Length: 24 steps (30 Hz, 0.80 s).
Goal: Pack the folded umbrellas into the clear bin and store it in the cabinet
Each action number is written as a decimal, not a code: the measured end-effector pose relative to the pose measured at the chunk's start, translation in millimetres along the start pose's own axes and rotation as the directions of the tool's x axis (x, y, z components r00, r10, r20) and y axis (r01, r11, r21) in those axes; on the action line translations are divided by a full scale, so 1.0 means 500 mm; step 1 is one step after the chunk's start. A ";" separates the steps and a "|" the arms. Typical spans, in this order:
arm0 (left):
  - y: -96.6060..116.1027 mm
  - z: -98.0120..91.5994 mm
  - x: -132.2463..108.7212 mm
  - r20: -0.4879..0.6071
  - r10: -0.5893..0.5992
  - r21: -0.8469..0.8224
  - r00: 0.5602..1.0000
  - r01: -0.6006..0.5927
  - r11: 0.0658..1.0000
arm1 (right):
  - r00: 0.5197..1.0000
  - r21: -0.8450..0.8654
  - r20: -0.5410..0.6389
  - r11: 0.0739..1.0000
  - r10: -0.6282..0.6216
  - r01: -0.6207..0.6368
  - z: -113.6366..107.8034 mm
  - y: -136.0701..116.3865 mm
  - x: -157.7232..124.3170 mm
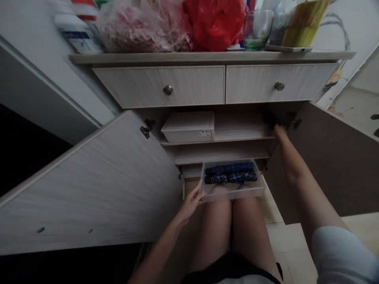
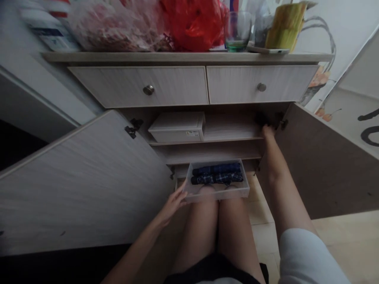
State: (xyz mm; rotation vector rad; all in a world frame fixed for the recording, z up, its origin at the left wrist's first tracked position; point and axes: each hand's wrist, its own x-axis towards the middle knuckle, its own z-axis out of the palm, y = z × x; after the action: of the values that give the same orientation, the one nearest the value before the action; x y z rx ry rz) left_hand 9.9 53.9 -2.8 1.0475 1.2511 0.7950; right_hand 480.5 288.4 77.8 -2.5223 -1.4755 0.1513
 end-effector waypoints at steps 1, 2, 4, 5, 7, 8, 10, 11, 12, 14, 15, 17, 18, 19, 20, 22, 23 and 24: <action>0.001 -0.001 -0.001 -0.002 -0.005 0.002 1.000 0.005 1.000 | 1.000 0.002 -0.022 1.000 0.005 -0.005 0.009 0.002 0.004; 0.002 -0.001 -0.002 -0.003 -0.009 0.004 1.000 0.009 1.000 | 0.998 0.010 -0.057 1.000 0.007 -0.007 0.019 0.002 0.006; 0.002 -0.003 -0.003 -0.001 -0.011 0.001 1.000 0.011 1.000 | 0.990 0.042 -0.140 0.999 0.019 -0.014 0.036 0.001 0.004; 0.002 -0.003 -0.002 0.002 -0.011 -0.003 1.000 0.011 1.000 | 0.984 0.061 -0.176 0.998 0.028 -0.018 0.043 -0.002 0.001; -0.002 -0.003 0.001 0.002 -0.006 -0.012 1.000 0.006 1.000 | 0.978 0.098 -0.202 0.995 0.048 -0.029 0.052 -0.011 -0.008; -0.005 -0.003 0.003 0.000 -0.005 -0.018 1.000 0.005 1.000 | 0.980 0.123 -0.191 0.992 0.063 -0.040 0.052 -0.016 -0.013; -0.009 -0.002 0.006 -0.004 -0.003 -0.027 1.000 0.003 1.000 | 0.985 0.187 -0.146 0.980 0.089 -0.061 0.047 -0.026 -0.025; -0.010 -0.001 0.007 -0.004 -0.001 -0.029 1.000 0.001 1.000 | 0.988 0.218 -0.121 0.973 0.097 -0.068 0.042 -0.029 -0.031; -0.010 0.000 0.007 -0.004 0.000 -0.026 1.000 -0.001 1.000 | 0.990 0.242 -0.104 0.968 0.096 -0.069 0.036 -0.031 -0.038; -0.008 0.001 0.005 -0.006 0.002 -0.008 1.000 -0.002 1.000 | 0.992 0.270 -0.105 0.962 0.068 -0.037 0.025 -0.030 -0.057; -0.005 0.002 0.004 -0.006 0.002 0.004 1.000 -0.002 1.000 | 0.991 0.299 -0.130 0.954 0.037 0.003 0.022 -0.026 -0.069; 0.000 0.003 0.000 -0.003 0.000 0.021 1.000 0.000 1.000 | 0.978 0.412 -0.201 0.901 -0.056 0.137 0.019 -0.016 -0.099; 0.002 0.004 -0.001 -0.003 -0.001 0.026 1.000 0.001 1.000 | 0.965 0.484 -0.238 0.847 -0.115 0.220 0.020 -0.010 -0.118; 0.003 0.005 -0.003 -0.006 -0.002 0.029 1.000 0.003 1.000 | 0.947 0.554 -0.268 0.776 -0.177 0.302 0.021 -0.003 -0.139; 0.004 0.005 -0.004 -0.010 -0.003 0.028 1.000 0.003 1.000 | 0.928 0.616 -0.286 0.697 -0.237 0.368 0.023 0.005 -0.162; 0.003 0.006 -0.006 -0.017 -0.002 0.025 1.000 0.002 1.000 | 0.893 0.697 -0.282 0.564 -0.351 0.443 0.025 0.020 -0.211; 0.002 0.007 -0.006 -0.016 0.000 0.023 1.000 0.001 1.000 | 0.872 0.723 -0.270 0.513 -0.408 0.463 0.024 0.028 -0.237; 0.001 0.007 -0.006 -0.013 0.003 0.021 1.000 -0.003 1.000 | 0.847 0.738 -0.250 0.473 -0.470 0.480 0.022 0.035 -0.262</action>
State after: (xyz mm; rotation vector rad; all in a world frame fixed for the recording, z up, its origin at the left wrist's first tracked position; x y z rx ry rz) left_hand 12.6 50.6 -1.3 1.0629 1.2714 0.7937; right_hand 428.9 167.3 60.4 -1.3433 -1.5727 0.5508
